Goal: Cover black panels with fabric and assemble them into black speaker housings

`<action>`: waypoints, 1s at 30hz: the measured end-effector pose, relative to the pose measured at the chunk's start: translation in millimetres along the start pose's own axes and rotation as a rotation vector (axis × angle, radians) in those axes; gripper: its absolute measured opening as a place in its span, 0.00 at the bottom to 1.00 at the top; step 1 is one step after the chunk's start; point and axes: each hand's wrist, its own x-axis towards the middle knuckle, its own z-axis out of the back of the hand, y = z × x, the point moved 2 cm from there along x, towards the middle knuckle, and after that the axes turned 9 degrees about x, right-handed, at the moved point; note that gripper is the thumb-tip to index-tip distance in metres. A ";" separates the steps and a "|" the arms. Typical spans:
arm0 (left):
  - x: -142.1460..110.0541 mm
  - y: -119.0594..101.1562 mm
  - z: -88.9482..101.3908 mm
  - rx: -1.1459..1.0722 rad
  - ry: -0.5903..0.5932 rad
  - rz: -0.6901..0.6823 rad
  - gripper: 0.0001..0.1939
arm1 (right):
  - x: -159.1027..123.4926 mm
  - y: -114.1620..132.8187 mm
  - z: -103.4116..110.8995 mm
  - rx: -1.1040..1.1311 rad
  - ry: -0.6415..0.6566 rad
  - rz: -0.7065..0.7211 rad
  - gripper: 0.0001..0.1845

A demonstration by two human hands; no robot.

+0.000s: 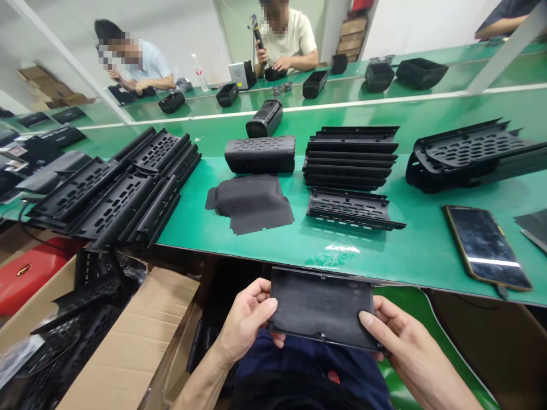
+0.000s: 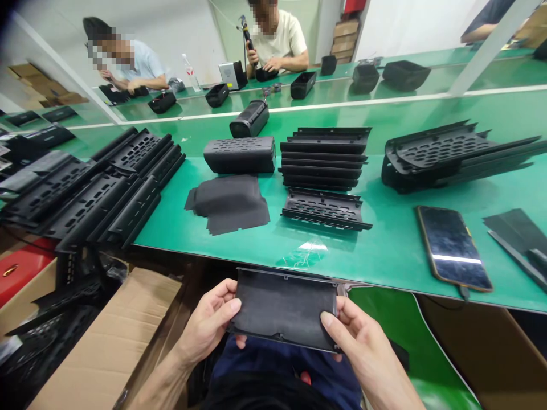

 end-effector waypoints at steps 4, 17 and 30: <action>1.0 2.8 -0.2 0.002 -0.033 0.032 0.15 | 0.1 -0.6 -2.0 0.051 -0.008 -0.007 0.26; 7.0 -8.9 -7.1 -0.052 -0.042 0.018 0.16 | 6.6 -12.4 12.8 0.106 0.049 -0.015 0.24; 0.4 -13.7 -2.4 0.033 -0.054 -0.071 0.13 | -8.6 -0.3 -0.6 0.139 -0.002 0.020 0.23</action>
